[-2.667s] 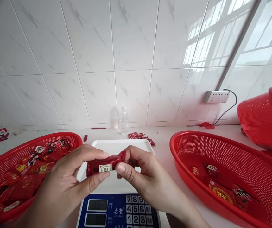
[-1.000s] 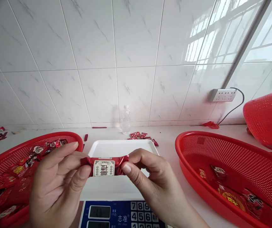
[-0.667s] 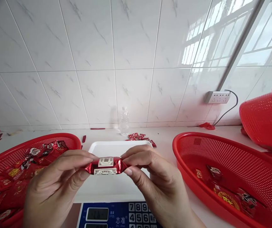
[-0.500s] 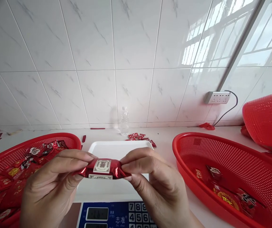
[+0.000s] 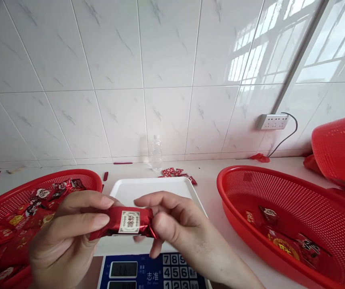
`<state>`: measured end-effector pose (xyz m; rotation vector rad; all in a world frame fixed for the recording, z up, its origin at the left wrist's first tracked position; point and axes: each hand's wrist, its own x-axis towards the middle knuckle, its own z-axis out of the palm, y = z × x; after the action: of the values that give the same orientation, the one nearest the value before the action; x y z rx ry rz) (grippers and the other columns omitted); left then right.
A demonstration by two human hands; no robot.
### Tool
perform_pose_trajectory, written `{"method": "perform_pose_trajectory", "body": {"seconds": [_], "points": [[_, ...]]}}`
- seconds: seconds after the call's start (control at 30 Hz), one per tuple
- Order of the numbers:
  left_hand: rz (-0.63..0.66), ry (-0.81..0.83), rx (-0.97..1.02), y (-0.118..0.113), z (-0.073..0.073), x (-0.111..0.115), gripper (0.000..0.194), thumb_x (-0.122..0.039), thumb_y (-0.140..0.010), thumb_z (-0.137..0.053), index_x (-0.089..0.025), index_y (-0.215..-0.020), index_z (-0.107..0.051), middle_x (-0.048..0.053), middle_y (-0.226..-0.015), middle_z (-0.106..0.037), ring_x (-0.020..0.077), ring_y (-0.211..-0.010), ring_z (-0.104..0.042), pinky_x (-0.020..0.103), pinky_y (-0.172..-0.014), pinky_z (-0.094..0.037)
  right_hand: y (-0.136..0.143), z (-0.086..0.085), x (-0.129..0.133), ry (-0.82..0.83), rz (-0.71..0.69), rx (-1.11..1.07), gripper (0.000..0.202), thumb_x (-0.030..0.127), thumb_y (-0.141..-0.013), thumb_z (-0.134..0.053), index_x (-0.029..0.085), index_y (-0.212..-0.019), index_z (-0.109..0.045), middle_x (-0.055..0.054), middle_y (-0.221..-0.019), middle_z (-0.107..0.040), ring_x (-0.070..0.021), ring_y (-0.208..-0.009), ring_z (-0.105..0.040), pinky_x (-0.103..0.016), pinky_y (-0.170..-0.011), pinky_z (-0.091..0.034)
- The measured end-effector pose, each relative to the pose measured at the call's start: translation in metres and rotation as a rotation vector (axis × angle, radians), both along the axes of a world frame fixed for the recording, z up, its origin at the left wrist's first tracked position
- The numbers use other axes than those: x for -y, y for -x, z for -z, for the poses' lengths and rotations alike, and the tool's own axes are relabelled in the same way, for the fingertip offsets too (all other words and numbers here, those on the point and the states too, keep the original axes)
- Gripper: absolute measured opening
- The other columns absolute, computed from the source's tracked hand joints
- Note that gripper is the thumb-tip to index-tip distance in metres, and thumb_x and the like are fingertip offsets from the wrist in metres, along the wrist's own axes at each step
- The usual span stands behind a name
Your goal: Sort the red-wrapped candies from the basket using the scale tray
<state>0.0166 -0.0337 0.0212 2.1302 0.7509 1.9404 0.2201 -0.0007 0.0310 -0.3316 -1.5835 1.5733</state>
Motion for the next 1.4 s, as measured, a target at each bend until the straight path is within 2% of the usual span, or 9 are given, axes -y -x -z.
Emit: {"method": "perform_pose_trajectory", "body": {"seconds": [0.1,0.27,0.37,0.47,0.6,0.77,0.93,1.17,1.4], "points": [[0.073,0.052,0.032,-0.004,-0.001,-0.002,0.024,-0.017,-0.091,-0.062,-0.034,-0.105,-0.070,0.001,-0.109,-0.068,0.0162,-0.095,-0.066,0.028,-0.078,-0.058,0.004,-0.004,0.003,0.054,0.032,0.016,0.025,0.040,-0.077,-0.077,0.020,-0.092,-0.074,-0.003,-0.072,-0.069,-0.0101,-0.062,-0.065,-0.017,-0.052,-0.053],[0.387,0.363,0.223,-0.013,-0.005,-0.003,0.040,-0.042,-0.088,-0.064,-0.037,-0.127,-0.055,0.005,-0.118,-0.066,0.0209,-0.102,-0.065,0.035,-0.083,-0.059,0.008,-0.006,0.008,-0.102,0.409,0.063,0.020,0.035,-0.072,-0.081,0.022,-0.084,-0.073,-0.003,-0.073,-0.072,-0.0127,-0.062,-0.065,-0.022,-0.053,-0.056],[0.343,0.459,0.183,-0.014,-0.007,-0.002,0.039,-0.037,-0.084,-0.071,-0.032,-0.122,-0.060,0.003,-0.102,-0.070,0.0180,-0.091,-0.068,0.030,-0.081,-0.059,0.009,-0.003,0.010,-0.180,0.497,0.121,0.019,0.035,-0.073,-0.081,0.024,-0.086,-0.072,-0.003,-0.079,-0.074,-0.0143,-0.065,-0.067,-0.025,-0.058,-0.058],[0.264,0.458,0.151,-0.015,-0.008,-0.001,0.024,-0.020,-0.088,-0.068,-0.033,-0.109,-0.067,-0.001,-0.100,-0.072,0.0125,-0.092,-0.068,0.022,-0.086,-0.055,0.009,-0.001,0.009,-0.229,0.522,0.134,0.022,0.033,-0.074,-0.080,0.028,-0.093,-0.072,-0.002,-0.086,-0.074,-0.0148,-0.070,-0.068,-0.025,-0.059,-0.059],[0.348,0.434,0.180,-0.018,-0.011,0.001,0.027,-0.015,-0.089,-0.064,-0.036,-0.106,-0.068,-0.004,-0.111,-0.072,0.0111,-0.106,-0.065,0.020,-0.093,-0.053,0.008,-0.003,0.007,-0.317,0.544,0.128,0.019,0.032,-0.075,-0.079,0.027,-0.092,-0.071,-0.002,-0.085,-0.073,-0.0158,-0.073,-0.069,-0.025,-0.061,-0.059],[0.385,0.502,0.179,-0.019,-0.011,0.000,0.033,-0.015,-0.086,-0.069,-0.037,-0.110,-0.067,-0.005,-0.108,-0.072,0.0109,-0.097,-0.068,0.019,-0.088,-0.055,0.008,-0.006,0.010,-0.477,0.580,0.095,0.013,0.031,-0.079,-0.077,0.026,-0.090,-0.070,-0.001,-0.081,-0.071,-0.0147,-0.075,-0.067,-0.024,-0.063,-0.058],[0.290,0.456,0.099,-0.016,-0.013,-0.001,0.023,-0.019,-0.083,-0.072,-0.032,-0.101,-0.070,-0.005,-0.092,-0.070,0.0084,-0.083,-0.067,0.014,-0.075,-0.055,0.008,-0.002,0.011,-0.621,0.578,0.102,0.016,0.031,-0.084,-0.072,0.027,-0.100,-0.070,-0.003,-0.081,-0.071,-0.0165,-0.075,-0.066,-0.027,-0.062,-0.057],[0.252,0.367,0.037,-0.015,-0.015,0.000,0.024,-0.017,-0.084,-0.071,-0.033,-0.103,-0.070,-0.005,-0.093,-0.070,0.0081,-0.083,-0.065,0.013,-0.076,-0.053,0.008,0.000,0.009,-0.636,0.576,0.096,0.019,0.032,-0.086,-0.070,0.029,-0.104,-0.069,-0.003,-0.083,-0.070,-0.0170,-0.079,-0.066,-0.027,-0.063,-0.056],[0.498,0.584,0.212,-0.014,-0.011,0.000,0.020,-0.025,-0.089,-0.067,-0.032,-0.107,-0.069,-0.003,-0.100,-0.069,0.0100,-0.094,-0.064,0.016,-0.085,-0.051,0.008,-0.001,0.011,-0.598,0.490,0.158,0.016,0.039,-0.084,-0.071,0.026,-0.092,-0.064,-0.001,-0.081,-0.068,-0.0149,-0.075,-0.064,-0.027,-0.067,-0.055]]}}
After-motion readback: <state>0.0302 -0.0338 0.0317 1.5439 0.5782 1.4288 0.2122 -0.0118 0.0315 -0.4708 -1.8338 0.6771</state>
